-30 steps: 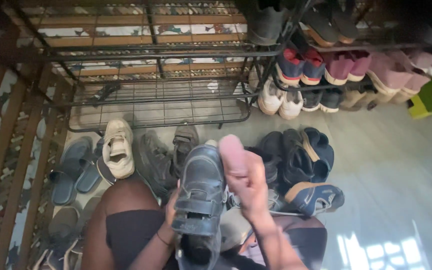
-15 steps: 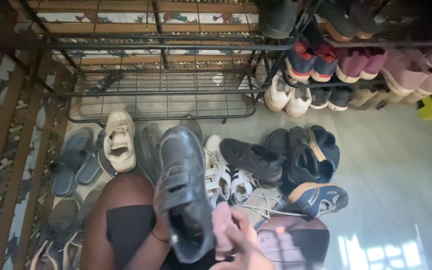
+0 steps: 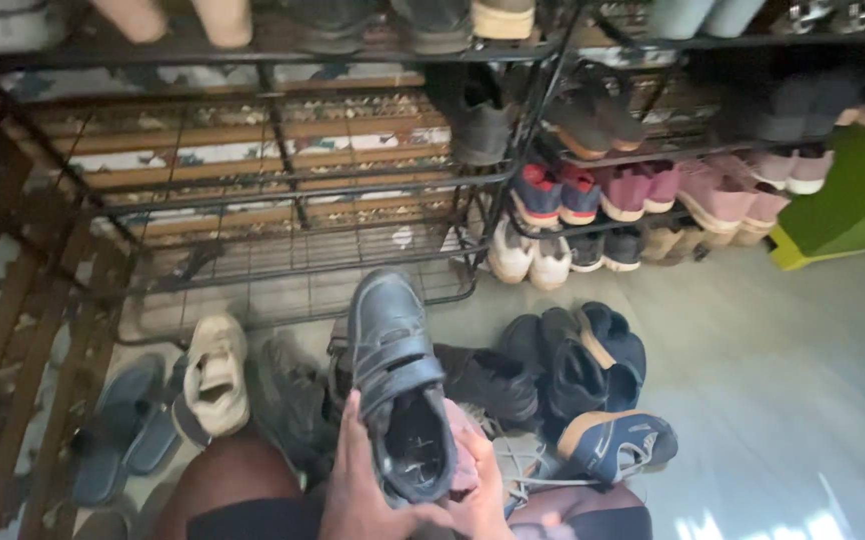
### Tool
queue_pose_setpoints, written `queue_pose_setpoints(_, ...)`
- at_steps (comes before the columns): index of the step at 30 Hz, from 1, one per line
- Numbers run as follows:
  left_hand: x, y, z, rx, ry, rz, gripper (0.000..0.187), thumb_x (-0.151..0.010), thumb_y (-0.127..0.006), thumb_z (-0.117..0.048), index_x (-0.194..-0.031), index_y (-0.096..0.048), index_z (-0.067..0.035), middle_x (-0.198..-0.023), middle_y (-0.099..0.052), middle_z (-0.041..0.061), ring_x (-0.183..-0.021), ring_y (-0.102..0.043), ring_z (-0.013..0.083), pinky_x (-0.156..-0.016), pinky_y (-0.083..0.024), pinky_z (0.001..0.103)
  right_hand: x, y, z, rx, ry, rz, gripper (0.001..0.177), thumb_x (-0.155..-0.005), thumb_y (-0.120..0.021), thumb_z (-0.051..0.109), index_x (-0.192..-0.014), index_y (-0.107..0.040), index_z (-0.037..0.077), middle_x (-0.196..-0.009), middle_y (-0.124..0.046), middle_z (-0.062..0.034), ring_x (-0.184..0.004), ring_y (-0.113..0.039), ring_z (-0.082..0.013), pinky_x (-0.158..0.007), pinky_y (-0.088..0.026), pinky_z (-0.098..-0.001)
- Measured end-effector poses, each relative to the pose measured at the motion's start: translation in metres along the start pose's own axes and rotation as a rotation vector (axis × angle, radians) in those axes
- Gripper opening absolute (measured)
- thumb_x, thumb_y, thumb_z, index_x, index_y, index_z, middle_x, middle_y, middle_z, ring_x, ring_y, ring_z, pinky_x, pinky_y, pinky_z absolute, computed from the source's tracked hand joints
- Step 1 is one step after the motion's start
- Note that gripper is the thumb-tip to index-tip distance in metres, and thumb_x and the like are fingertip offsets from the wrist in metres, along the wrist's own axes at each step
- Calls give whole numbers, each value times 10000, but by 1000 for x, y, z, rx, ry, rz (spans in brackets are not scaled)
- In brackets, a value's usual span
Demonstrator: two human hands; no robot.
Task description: Cleaning shoes with a cloth and organizing them on a shoe rack.
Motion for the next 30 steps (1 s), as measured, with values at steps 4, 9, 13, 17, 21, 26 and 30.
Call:
queue_pose_setpoints(4,-26,4,-24,126,-10,-68,1490,-538,-916,-625,-1549,-100,104,-1483,-393,319,-1373,-448,401,-1109,-384,460,-43,0,66,-27,291,152,974,-686,-1015,227,-1477,-461,97,-1503,-490,-238,-1407,-510,-412,-1185,-392,-506)
queue_pose_setpoints(9,-84,2,-24,672,58,-227,1088,-751,-821,-370,-1576,-300,112,-1437,-554,210,-1296,-572,302,-1114,-447,400,-78,5,102,-84,298,293,798,-799,-957,161,-1468,-525,122,-1532,-479,-240,-1400,-547,-395,-1143,-477,-496)
queue_pose_setpoints(13,-149,15,-39,504,-42,-369,850,-859,-691,-306,-1561,-392,68,-1387,-626,190,-1250,-636,257,-1086,-499,364,-70,18,68,-98,208,265,692,-816,-932,121,-1417,-588,102,-1476,-526,-210,-1311,-604,-351,-1059,-550,-458)
queue_pose_setpoints(17,-237,26,-56,-7,16,-443,848,-859,-680,-368,-1549,-352,1,-1321,-623,225,-1123,-698,357,-949,-591,434,-48,35,4,111,94,156,605,-729,-910,120,-1284,-671,85,-1336,-619,-178,-1234,-645,-337,-1011,-539,-435)
queue_pose_setpoints(21,-302,2,-17,-192,-156,-499,816,-954,-695,-423,-1550,-357,20,-1301,-631,257,-1146,-676,422,-970,-547,495,-18,50,-64,277,36,115,597,-680,-892,140,-1242,-698,88,-1284,-669,-165,-1223,-661,-339,-1027,-511,-429)
queue_pose_setpoints(26,-331,-25,13,-364,-128,-439,714,-1010,-643,-476,-1485,-408,2,-1253,-638,264,-1091,-665,450,-920,-542,538,17,57,-135,299,68,121,603,-658,-951,166,-1204,-730,38,-1236,-710,-168,-1192,-675,-357,-1028,-497,-445)
queue_pose_setpoints(30,-353,-32,5,-345,-61,-454,640,-1051,-604,-457,-1474,-426,-11,-1291,-626,246,-1070,-682,436,-921,-549,540,30,62,-154,266,78,134,583,-640,-960,166,-1164,-747,23,-1182,-746,-157,-1160,-709,-340,-1016,-518,-432)
Point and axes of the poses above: each hand's wrist, its own x-axis away from the middle knuckle, its own y-axis out of the back of the hand, z = x × y, the point moved 6 cm from there along -x, towards the middle knuckle
